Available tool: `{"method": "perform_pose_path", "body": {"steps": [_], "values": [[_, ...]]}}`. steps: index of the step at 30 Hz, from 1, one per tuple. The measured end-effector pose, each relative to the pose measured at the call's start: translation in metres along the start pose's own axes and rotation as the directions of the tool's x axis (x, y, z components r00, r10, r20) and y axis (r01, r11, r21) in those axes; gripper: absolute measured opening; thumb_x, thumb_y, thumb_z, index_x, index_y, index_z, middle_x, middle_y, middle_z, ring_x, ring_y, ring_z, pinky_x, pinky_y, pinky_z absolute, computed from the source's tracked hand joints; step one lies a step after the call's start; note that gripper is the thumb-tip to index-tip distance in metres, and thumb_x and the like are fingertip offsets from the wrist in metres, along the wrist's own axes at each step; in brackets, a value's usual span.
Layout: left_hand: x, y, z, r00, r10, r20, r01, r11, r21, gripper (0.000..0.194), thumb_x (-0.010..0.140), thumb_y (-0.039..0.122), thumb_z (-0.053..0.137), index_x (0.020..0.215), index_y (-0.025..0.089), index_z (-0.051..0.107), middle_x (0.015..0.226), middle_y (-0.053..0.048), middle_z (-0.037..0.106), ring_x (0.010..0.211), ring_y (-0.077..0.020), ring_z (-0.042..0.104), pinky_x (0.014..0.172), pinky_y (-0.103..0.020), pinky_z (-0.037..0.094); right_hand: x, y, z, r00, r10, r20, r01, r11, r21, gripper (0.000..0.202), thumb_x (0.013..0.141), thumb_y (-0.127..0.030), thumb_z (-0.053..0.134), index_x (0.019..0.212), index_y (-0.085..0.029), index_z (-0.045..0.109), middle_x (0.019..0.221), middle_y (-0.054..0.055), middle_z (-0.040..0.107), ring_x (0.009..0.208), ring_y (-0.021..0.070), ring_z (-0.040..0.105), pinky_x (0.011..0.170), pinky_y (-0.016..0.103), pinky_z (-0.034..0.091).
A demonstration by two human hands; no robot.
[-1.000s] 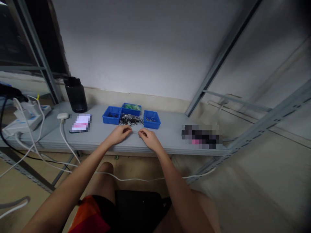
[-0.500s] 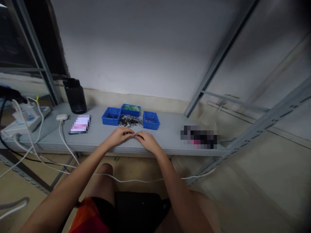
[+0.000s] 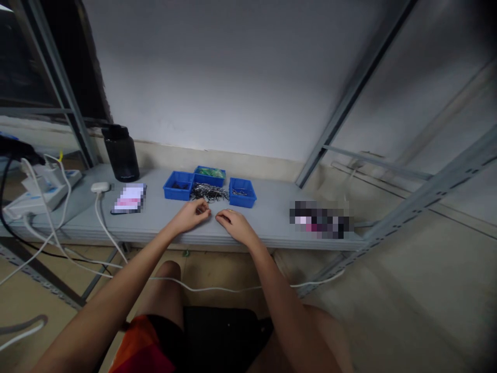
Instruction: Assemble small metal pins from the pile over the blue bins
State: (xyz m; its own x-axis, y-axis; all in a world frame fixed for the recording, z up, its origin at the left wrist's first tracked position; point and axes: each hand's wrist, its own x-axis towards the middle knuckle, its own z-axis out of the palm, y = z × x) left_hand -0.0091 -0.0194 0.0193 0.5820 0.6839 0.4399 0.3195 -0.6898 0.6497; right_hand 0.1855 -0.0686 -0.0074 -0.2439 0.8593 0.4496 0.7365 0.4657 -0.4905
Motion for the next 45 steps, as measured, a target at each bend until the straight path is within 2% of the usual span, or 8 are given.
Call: {"method": "perform_pose_path", "body": {"steps": [8, 17, 22, 29, 36, 39, 42, 45], "values": [[0.0, -0.005, 0.001, 0.994, 0.015, 0.111, -0.025, 0.996, 0.089, 0.02, 0.085, 0.036, 0.057, 0.085, 0.018, 0.065, 0.08, -0.003, 0.069, 0.074, -0.0166, 0.061, 0.068, -0.026, 0.044, -0.001, -0.004, -0.003, 0.998, 0.058, -0.034, -0.053, 0.99, 0.129, 0.019, 0.091, -0.032, 0.05, 0.09, -0.021, 0.066, 0.086, 0.003, 0.07, 0.078, 0.0161, 0.061, 0.072, 0.026, 0.042], [0.001, -0.007, 0.002, 0.985, 0.045, 0.167, -0.067, 0.989, 0.13, 0.019, 0.086, 0.034, 0.058, 0.087, 0.017, 0.066, 0.082, -0.003, 0.07, 0.077, -0.0174, 0.062, 0.069, -0.025, 0.043, -0.001, -0.003, -0.002, 1.0, 0.026, -0.002, -0.025, 0.992, 0.124, 0.017, 0.09, -0.028, 0.051, 0.097, -0.021, 0.065, 0.091, 0.004, 0.07, 0.082, 0.0164, 0.063, 0.075, 0.027, 0.044], [0.001, -0.009, 0.003, 0.983, 0.055, 0.177, -0.08, 0.988, 0.135, 0.018, 0.086, 0.033, 0.058, 0.089, 0.018, 0.067, 0.085, -0.004, 0.07, 0.079, -0.0176, 0.062, 0.072, -0.026, 0.044, 0.0, 0.0, -0.001, 1.0, 0.012, -0.003, -0.012, 0.999, 0.044, 0.017, 0.091, -0.025, 0.049, 0.091, -0.02, 0.066, 0.091, 0.005, 0.07, 0.083, 0.0176, 0.062, 0.077, 0.029, 0.043], [0.003, -0.008, 0.003, 0.98, 0.067, 0.186, -0.098, 0.981, 0.166, 0.019, 0.088, 0.032, 0.055, 0.089, 0.016, 0.067, 0.084, -0.005, 0.069, 0.078, -0.0183, 0.061, 0.072, -0.027, 0.044, 0.0, 0.0, 0.0, 0.999, 0.033, -0.001, -0.033, 0.998, 0.056, 0.015, 0.089, -0.026, 0.052, 0.095, -0.019, 0.065, 0.089, 0.004, 0.07, 0.078, 0.016, 0.062, 0.073, 0.027, 0.043], [0.002, -0.008, 0.002, 0.977, 0.087, 0.195, -0.12, 0.98, 0.161, 0.02, 0.089, 0.034, 0.054, 0.089, 0.018, 0.066, 0.085, -0.004, 0.069, 0.08, -0.0181, 0.061, 0.073, -0.027, 0.043, 0.0, 0.001, 0.0, 1.0, -0.03, 0.002, 0.03, 0.999, 0.02, 0.016, 0.09, -0.023, 0.051, 0.09, -0.019, 0.066, 0.09, 0.005, 0.069, 0.082, 0.0161, 0.06, 0.076, 0.027, 0.042], [0.004, -0.008, 0.002, 0.976, 0.088, 0.197, -0.121, 0.979, 0.161, 0.026, 0.09, 0.039, 0.052, 0.091, 0.018, 0.066, 0.087, -0.004, 0.07, 0.082, -0.0184, 0.061, 0.074, -0.027, 0.044, 0.0, 0.0, 0.0, 1.0, 0.0, -0.025, 0.001, 1.0, 0.027, 0.015, 0.088, -0.021, 0.051, 0.089, -0.019, 0.066, 0.086, 0.004, 0.069, 0.077, 0.0154, 0.06, 0.072, 0.026, 0.041], [0.008, -0.009, 0.003, 0.982, 0.054, 0.179, -0.091, 0.975, 0.202, 0.037, 0.094, 0.044, 0.04, 0.094, 0.017, 0.066, 0.092, -0.007, 0.069, 0.084, -0.0198, 0.061, 0.077, -0.029, 0.044, -0.001, -0.001, 0.0, 0.997, 0.045, -0.06, -0.044, 0.999, 0.028, 0.014, 0.087, -0.021, 0.051, 0.086, -0.019, 0.065, 0.081, 0.003, 0.068, 0.071, 0.0147, 0.058, 0.068, 0.025, 0.041], [0.01, -0.011, 0.005, 0.987, 0.025, 0.157, -0.064, 0.966, 0.251, 0.044, 0.095, 0.047, 0.034, 0.105, 0.016, 0.063, 0.106, -0.011, 0.067, 0.098, -0.0237, 0.06, 0.087, -0.034, 0.043, -0.001, -0.002, 0.0, 0.995, 0.06, -0.079, -0.057, 0.998, 0.032, 0.014, 0.085, -0.022, 0.051, 0.084, -0.019, 0.064, 0.078, 0.002, 0.068, 0.069, 0.0146, 0.058, 0.067, 0.025, 0.041]]}}
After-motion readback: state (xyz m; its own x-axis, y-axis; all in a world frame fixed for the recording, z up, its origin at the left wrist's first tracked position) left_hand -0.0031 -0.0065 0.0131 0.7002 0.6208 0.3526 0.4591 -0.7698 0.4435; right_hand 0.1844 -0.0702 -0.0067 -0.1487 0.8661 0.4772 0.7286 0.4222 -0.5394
